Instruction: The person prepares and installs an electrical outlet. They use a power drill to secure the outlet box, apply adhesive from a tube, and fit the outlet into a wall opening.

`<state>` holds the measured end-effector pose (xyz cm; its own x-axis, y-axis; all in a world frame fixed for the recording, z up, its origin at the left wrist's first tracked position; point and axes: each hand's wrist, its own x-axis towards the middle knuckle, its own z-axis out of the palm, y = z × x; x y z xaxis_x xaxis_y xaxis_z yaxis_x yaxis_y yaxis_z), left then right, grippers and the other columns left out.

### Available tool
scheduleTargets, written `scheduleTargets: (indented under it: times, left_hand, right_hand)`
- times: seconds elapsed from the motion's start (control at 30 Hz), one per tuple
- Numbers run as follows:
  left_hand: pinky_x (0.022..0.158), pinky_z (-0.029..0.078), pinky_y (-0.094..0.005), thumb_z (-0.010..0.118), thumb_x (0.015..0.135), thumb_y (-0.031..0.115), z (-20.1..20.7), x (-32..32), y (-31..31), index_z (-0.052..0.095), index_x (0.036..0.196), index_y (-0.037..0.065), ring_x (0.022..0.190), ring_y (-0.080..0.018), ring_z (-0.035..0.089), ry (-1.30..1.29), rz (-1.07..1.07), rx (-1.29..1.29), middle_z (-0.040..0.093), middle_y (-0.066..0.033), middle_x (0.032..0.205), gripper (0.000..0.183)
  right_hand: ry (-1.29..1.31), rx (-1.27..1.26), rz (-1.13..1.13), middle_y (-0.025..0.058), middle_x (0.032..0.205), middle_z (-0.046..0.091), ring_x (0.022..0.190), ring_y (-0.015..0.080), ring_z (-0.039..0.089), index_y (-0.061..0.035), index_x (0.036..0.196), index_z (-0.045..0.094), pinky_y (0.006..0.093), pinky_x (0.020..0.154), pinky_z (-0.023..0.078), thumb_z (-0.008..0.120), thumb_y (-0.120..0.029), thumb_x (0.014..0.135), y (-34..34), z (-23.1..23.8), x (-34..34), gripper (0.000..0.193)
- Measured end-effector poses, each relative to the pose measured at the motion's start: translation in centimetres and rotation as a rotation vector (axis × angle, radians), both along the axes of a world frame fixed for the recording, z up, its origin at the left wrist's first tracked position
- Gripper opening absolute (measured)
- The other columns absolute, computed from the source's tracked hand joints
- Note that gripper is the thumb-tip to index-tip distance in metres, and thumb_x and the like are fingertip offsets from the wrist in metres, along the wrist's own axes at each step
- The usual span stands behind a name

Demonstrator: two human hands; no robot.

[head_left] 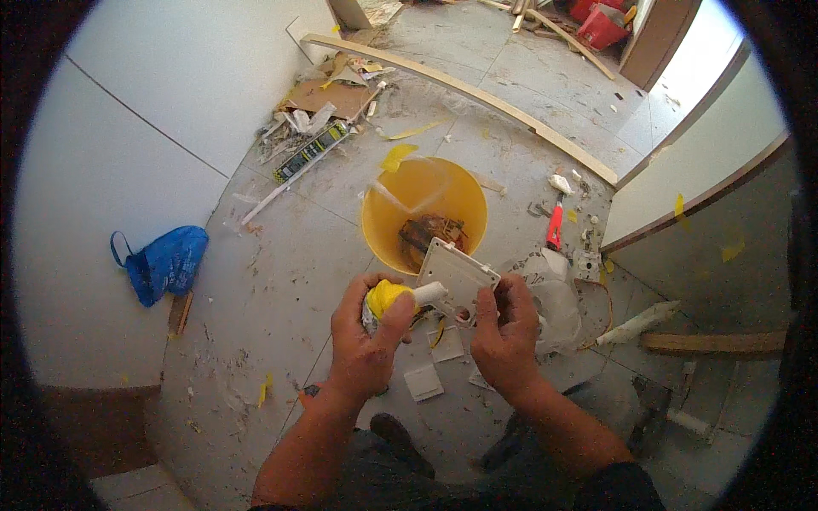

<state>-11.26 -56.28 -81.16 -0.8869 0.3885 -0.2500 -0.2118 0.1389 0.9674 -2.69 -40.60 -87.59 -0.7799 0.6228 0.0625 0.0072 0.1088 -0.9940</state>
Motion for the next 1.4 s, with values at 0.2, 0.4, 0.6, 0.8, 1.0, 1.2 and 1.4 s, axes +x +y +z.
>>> scheduleTargets:
  times: [0.2, 0.4, 0.6, 0.8, 1.0, 1.2, 1.4]
  left_hand:
    - [0.073, 0.053, -0.0313, 0.069, 0.096, 0.023, -0.4, -0.3, -0.1, 0.060, 0.113, 0.001, 0.079, -0.0147, 0.063, 0.284, -0.035, -0.155, 0.067, -0.0091, 0.089, 0.029]
    - [0.068, 0.049, -0.0308, 0.066, 0.095, 0.026, -0.2, -0.5, -0.2, 0.062, 0.105, 0.004, 0.075, -0.0134, 0.057, 0.436, -0.005, -0.160, 0.063, -0.0061, 0.084, 0.025]
    - [0.068, 0.050, -0.0316, 0.065, 0.095, 0.024, 0.1, -1.0, -0.6, 0.061, 0.102, 0.002, 0.071, -0.0141, 0.057, 0.394, -0.017, -0.160, 0.062, -0.0076, 0.080, 0.023]
    - [0.066, 0.049, -0.0306, 0.065, 0.094, 0.024, -0.3, -1.1, -0.6, 0.061, 0.099, 0.002, 0.070, -0.0134, 0.056, 0.398, 0.016, -0.127, 0.060, -0.0072, 0.078, 0.023]
    - [0.066, 0.049, -0.0306, 0.065, 0.094, 0.023, 0.2, -1.4, -0.9, 0.062, 0.098, 0.001, 0.071, -0.0121, 0.056, 0.387, 0.036, -0.143, 0.060, -0.0070, 0.077, 0.023]
    - [0.065, 0.049, -0.0307, 0.064, 0.094, 0.022, 0.1, -1.8, -1.3, 0.062, 0.097, 0.000, 0.070, -0.0124, 0.056, 0.393, 0.053, -0.153, 0.060, -0.0071, 0.076, 0.022]
    - [0.064, 0.049, -0.0309, 0.066, 0.093, 0.022, 0.7, -1.8, -1.5, 0.063, 0.095, 0.001, 0.068, -0.0131, 0.058, 0.388, 0.038, -0.143, 0.063, -0.0083, 0.076, 0.021]
  right_hand:
    - [0.065, 0.225, 0.030, 0.0152, 0.085, 0.062, 0.071, 0.0248, 0.067, -0.0015, 0.104, 0.055, 0.0390, 0.059, 0.059, 0.061, -0.006, 0.100, -0.9, 1.2, 0.3, 0.009]
    - [0.115, 0.206, 0.052, 0.0146, 0.087, 0.062, 0.076, 0.0258, 0.069, -0.0014, 0.105, 0.056, 0.0388, 0.061, 0.062, 0.061, -0.003, 0.099, -1.6, 1.6, 0.2, 0.008]
    - [0.154, 0.234, 0.052, 0.0162, 0.092, 0.060, 0.076, 0.0272, 0.068, -0.0005, 0.105, 0.056, 0.0383, 0.061, 0.063, 0.064, 0.000, 0.095, -1.8, 1.5, 0.3, 0.013]
    - [0.128, 0.316, 0.140, 0.0138, 0.104, 0.059, 0.091, 0.0208, 0.069, 0.0023, 0.119, 0.051, 0.0352, 0.074, 0.067, 0.057, 0.001, 0.101, -1.5, 1.7, 0.8, 0.019]
    - [0.172, 0.289, 0.058, 0.0163, 0.094, 0.060, 0.080, 0.0285, 0.067, -0.0005, 0.107, 0.057, 0.0377, 0.063, 0.063, 0.065, 0.000, 0.094, -2.1, 1.8, 0.4, 0.015]
    - [0.174, 0.251, 0.043, 0.0168, 0.097, 0.063, 0.080, 0.0286, 0.068, -0.0005, 0.108, 0.060, 0.0381, 0.064, 0.063, 0.065, 0.001, 0.095, -2.4, 1.9, 0.4, 0.014]
    - [0.171, 0.281, 0.044, 0.0172, 0.098, 0.063, 0.082, 0.0281, 0.068, -0.0001, 0.108, 0.060, 0.0375, 0.064, 0.063, 0.065, 0.001, 0.094, -2.5, 1.8, 0.4, 0.015]
